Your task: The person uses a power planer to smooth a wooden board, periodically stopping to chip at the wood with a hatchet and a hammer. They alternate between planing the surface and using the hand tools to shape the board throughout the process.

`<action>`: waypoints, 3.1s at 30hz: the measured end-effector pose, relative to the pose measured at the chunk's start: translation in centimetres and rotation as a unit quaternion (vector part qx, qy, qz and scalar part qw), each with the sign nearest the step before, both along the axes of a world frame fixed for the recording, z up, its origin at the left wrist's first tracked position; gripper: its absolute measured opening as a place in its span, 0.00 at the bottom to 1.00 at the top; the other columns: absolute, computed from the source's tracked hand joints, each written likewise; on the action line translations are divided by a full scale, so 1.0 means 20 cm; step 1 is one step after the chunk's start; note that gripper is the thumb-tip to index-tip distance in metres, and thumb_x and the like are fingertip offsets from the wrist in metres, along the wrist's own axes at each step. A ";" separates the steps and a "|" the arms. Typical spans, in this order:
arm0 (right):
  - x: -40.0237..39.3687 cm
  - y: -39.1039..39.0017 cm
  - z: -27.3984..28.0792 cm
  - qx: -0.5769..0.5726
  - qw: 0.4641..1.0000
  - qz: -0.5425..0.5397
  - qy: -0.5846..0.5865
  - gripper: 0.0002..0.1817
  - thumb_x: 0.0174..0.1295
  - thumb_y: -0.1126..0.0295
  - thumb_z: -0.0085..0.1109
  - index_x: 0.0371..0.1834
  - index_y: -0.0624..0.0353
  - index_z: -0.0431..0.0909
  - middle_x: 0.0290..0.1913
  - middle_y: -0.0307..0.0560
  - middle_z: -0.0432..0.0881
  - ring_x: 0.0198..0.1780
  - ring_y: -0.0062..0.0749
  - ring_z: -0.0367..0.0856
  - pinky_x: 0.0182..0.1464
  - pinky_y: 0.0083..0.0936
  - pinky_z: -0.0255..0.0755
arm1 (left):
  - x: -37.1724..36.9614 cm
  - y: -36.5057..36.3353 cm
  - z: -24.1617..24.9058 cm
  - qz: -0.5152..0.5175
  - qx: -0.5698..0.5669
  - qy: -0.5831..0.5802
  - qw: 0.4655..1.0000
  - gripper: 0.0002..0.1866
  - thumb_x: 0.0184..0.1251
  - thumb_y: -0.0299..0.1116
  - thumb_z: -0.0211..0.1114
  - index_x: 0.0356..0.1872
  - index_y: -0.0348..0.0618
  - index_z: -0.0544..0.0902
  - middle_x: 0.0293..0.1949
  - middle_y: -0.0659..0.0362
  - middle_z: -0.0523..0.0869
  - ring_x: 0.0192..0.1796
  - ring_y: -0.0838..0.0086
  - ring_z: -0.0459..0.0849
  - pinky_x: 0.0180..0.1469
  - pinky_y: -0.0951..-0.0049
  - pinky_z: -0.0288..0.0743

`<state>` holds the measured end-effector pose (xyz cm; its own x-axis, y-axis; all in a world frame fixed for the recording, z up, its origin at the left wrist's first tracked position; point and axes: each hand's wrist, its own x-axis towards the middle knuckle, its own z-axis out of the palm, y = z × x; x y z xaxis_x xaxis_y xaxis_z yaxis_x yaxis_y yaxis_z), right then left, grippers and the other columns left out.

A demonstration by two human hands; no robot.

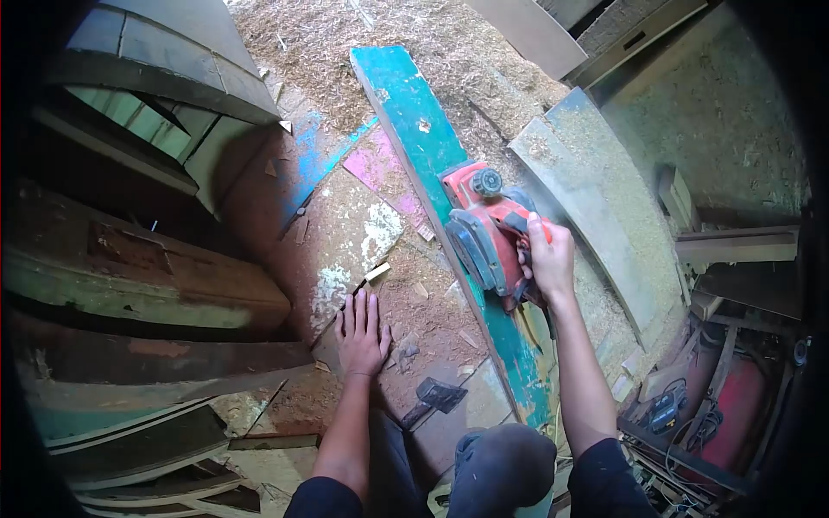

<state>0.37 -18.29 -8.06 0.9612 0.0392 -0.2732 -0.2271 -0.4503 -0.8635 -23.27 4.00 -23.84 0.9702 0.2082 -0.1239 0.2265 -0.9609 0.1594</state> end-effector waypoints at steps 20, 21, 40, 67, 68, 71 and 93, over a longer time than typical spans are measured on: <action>0.58 0.46 0.03 0.010 1.000 0.002 -0.006 0.26 0.74 0.52 0.46 0.24 0.61 0.77 0.15 0.36 0.74 0.11 0.17 0.66 0.12 0.19 0.58 | 0.00 0.01 0.02 0.010 -0.035 0.017 0.999 0.34 0.68 0.50 0.52 0.74 0.53 0.63 0.77 0.58 0.58 0.79 0.65 0.53 0.76 0.56 0.44; 0.62 0.48 0.02 -0.003 1.000 -0.001 -0.011 0.26 0.74 0.51 0.46 0.24 0.61 0.77 0.15 0.36 0.74 0.11 0.17 0.66 0.12 0.19 0.58 | 0.00 0.01 0.02 0.011 -0.038 0.018 0.999 0.34 0.68 0.50 0.53 0.74 0.53 0.63 0.77 0.58 0.58 0.79 0.65 0.53 0.76 0.56 0.44; 1.31 1.11 0.09 -0.021 0.999 -0.030 -0.038 0.27 0.67 0.49 0.50 0.22 0.62 0.78 0.15 0.40 0.76 0.11 0.22 0.70 0.13 0.23 0.63 | 0.00 0.03 0.00 0.005 -0.046 0.022 0.999 0.33 0.65 0.52 0.57 0.72 0.56 0.68 0.75 0.61 0.63 0.77 0.67 0.57 0.74 0.57 0.47; 1.55 1.13 0.39 0.158 0.970 -0.140 -0.125 0.33 0.62 0.38 0.57 0.19 0.60 0.77 0.15 0.44 0.78 0.12 0.25 0.74 0.13 0.24 0.66 | -0.02 0.04 -0.03 -0.027 -0.021 0.002 0.999 0.34 0.59 0.47 0.58 0.70 0.52 0.70 0.72 0.56 0.67 0.74 0.57 0.61 0.72 0.50 0.52; 1.52 1.06 0.43 0.176 0.966 -0.144 -0.124 0.32 0.62 0.38 0.57 0.21 0.60 0.78 0.16 0.44 0.78 0.12 0.25 0.74 0.13 0.24 0.66 | -0.03 0.04 -0.02 -0.030 -0.020 0.005 0.999 0.34 0.59 0.47 0.58 0.70 0.52 0.70 0.72 0.56 0.67 0.74 0.57 0.61 0.72 0.50 0.52; 1.41 0.82 0.54 0.236 0.958 -0.127 -0.103 0.30 0.63 0.39 0.55 0.28 0.59 0.77 0.19 0.42 0.77 0.13 0.24 0.73 0.14 0.21 0.66 | 0.00 0.03 0.01 -0.015 -0.007 0.010 1.000 0.33 0.61 0.46 0.57 0.70 0.53 0.71 0.72 0.58 0.68 0.74 0.62 0.63 0.72 0.53 0.54; -0.92 -1.23 0.75 0.278 0.928 -0.205 -0.138 0.34 0.72 0.41 0.35 0.45 0.68 0.72 0.30 0.50 0.74 0.16 0.25 0.67 0.20 0.21 0.64 | -0.05 -0.05 -0.06 -0.022 0.073 -0.123 0.989 0.31 0.73 0.44 0.47 0.76 0.49 0.59 0.78 0.59 0.57 0.79 0.65 0.52 0.74 0.56 0.48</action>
<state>-18.12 -42.90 6.86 0.9571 -0.2832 -0.0620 -0.0172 0.1581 -0.9873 -24.28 2.98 -25.13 0.9757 0.1642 0.1450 0.1566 -0.9857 0.0625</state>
